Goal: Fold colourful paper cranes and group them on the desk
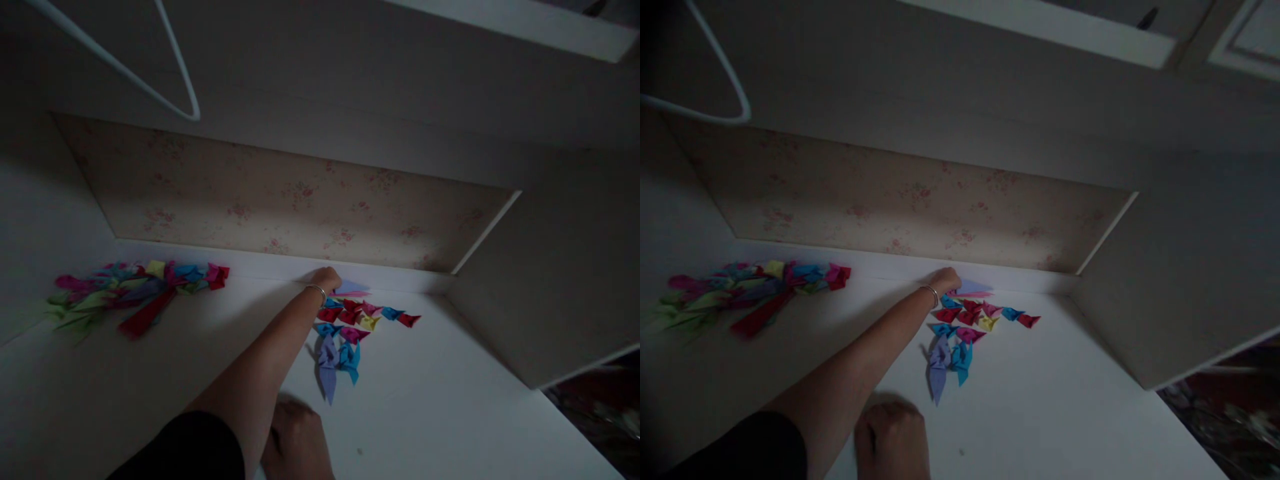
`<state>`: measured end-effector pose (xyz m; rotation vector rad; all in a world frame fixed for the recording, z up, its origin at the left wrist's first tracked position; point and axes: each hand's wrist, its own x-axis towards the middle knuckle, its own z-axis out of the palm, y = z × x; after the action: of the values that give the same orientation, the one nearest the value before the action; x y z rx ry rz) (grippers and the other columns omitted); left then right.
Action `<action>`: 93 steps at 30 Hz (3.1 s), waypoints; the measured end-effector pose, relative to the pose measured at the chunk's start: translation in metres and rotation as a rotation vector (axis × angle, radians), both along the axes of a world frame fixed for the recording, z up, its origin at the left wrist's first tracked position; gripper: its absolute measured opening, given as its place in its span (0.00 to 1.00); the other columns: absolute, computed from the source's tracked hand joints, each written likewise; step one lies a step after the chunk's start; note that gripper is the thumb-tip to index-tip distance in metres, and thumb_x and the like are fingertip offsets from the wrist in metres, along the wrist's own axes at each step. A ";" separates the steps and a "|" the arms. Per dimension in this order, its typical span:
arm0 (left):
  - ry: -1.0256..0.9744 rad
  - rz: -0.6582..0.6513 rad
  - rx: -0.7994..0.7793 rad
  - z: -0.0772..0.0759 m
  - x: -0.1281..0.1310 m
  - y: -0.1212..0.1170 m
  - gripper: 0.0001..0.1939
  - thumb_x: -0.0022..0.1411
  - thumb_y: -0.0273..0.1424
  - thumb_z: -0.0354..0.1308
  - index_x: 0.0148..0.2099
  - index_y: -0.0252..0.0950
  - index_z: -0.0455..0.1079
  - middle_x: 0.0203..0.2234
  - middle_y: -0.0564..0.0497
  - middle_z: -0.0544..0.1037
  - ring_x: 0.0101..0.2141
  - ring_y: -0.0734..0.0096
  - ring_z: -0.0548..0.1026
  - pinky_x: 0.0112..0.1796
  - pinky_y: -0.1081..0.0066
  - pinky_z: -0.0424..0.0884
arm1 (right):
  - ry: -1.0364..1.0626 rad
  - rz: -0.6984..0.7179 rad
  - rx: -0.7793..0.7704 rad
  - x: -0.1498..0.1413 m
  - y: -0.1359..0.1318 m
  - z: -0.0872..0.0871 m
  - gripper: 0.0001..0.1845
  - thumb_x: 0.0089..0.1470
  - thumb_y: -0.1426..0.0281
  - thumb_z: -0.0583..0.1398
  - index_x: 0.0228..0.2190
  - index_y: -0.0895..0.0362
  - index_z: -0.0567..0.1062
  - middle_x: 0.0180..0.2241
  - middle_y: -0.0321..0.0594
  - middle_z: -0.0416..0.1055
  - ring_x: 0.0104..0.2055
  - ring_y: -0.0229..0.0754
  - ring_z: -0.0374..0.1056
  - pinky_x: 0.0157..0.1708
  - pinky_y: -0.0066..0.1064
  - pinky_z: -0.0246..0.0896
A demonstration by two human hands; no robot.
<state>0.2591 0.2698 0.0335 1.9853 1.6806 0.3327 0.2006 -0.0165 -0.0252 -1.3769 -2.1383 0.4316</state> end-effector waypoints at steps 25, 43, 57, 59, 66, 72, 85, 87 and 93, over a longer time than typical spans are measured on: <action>-0.086 0.029 0.345 0.050 -0.112 -0.079 0.15 0.61 0.33 0.50 0.43 0.38 0.76 0.43 0.43 0.78 0.45 0.61 0.74 0.44 0.69 0.66 | -0.007 0.002 0.017 0.003 -0.015 0.018 0.17 0.62 0.68 0.50 0.24 0.55 0.73 0.27 0.35 0.73 0.32 0.36 0.69 0.35 0.24 0.56; -0.535 -0.039 0.157 -0.041 -0.247 -0.280 0.10 0.58 0.29 0.52 0.40 0.35 0.74 0.34 0.49 0.80 0.36 0.70 0.76 0.39 0.74 0.69 | -0.285 -0.326 -0.075 -0.051 -0.043 0.029 0.21 0.62 0.63 0.47 0.32 0.55 0.77 0.33 0.44 0.77 0.35 0.43 0.72 0.34 0.28 0.54; -0.696 -0.026 0.181 -0.055 -0.254 -0.298 0.13 0.60 0.35 0.50 0.35 0.35 0.74 0.33 0.48 0.79 0.36 0.66 0.75 0.40 0.70 0.68 | -0.271 -0.264 -0.031 -0.084 -0.055 0.022 0.17 0.60 0.69 0.49 0.33 0.56 0.77 0.34 0.43 0.78 0.35 0.43 0.73 0.33 0.28 0.54; -0.731 -0.035 0.167 -0.056 -0.253 -0.297 0.13 0.59 0.35 0.50 0.34 0.35 0.74 0.33 0.48 0.79 0.36 0.66 0.75 0.41 0.70 0.68 | -0.264 -0.248 -0.024 -0.083 -0.055 0.020 0.16 0.59 0.69 0.49 0.33 0.56 0.77 0.33 0.42 0.78 0.35 0.42 0.73 0.32 0.27 0.54; -0.758 -0.047 0.162 -0.059 -0.254 -0.296 0.13 0.58 0.34 0.51 0.35 0.34 0.75 0.33 0.47 0.79 0.37 0.66 0.75 0.42 0.70 0.68 | -0.254 -0.223 -0.016 -0.083 -0.055 0.019 0.17 0.59 0.70 0.49 0.31 0.56 0.77 0.32 0.42 0.78 0.35 0.41 0.73 0.32 0.27 0.54; -0.741 -0.042 0.156 -0.056 -0.255 -0.298 0.13 0.58 0.35 0.51 0.35 0.34 0.75 0.33 0.47 0.79 0.37 0.65 0.75 0.41 0.69 0.67 | -0.243 -0.227 -0.018 -0.082 -0.056 0.019 0.16 0.59 0.69 0.49 0.31 0.56 0.76 0.32 0.42 0.77 0.35 0.40 0.72 0.32 0.26 0.53; -0.791 -0.059 0.135 -0.051 -0.255 -0.301 0.12 0.57 0.34 0.52 0.34 0.34 0.75 0.32 0.47 0.79 0.37 0.65 0.75 0.41 0.68 0.67 | -0.211 -0.202 -0.018 -0.080 -0.056 0.016 0.15 0.58 0.69 0.50 0.32 0.57 0.76 0.33 0.43 0.77 0.35 0.41 0.72 0.34 0.27 0.54; -0.820 -0.045 0.108 -0.050 -0.254 -0.301 0.12 0.57 0.34 0.53 0.34 0.34 0.75 0.32 0.47 0.79 0.37 0.65 0.75 0.42 0.68 0.67 | -0.171 -0.201 -0.020 -0.080 -0.056 0.013 0.16 0.57 0.69 0.50 0.32 0.57 0.77 0.33 0.44 0.77 0.34 0.41 0.72 0.34 0.27 0.54; -1.010 0.189 0.049 -0.045 -0.255 -0.301 0.11 0.54 0.34 0.55 0.36 0.33 0.73 0.27 0.50 0.76 0.27 0.72 0.71 0.30 0.73 0.66 | 0.181 -0.191 -0.174 -0.067 -0.021 0.011 0.15 0.55 0.65 0.52 0.31 0.56 0.77 0.29 0.38 0.76 0.31 0.39 0.71 0.30 0.25 0.58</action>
<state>0.0039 -0.0315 -0.0115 1.2795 1.1597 1.2067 0.1336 -0.0370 -0.0143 -1.5580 -1.8401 0.6521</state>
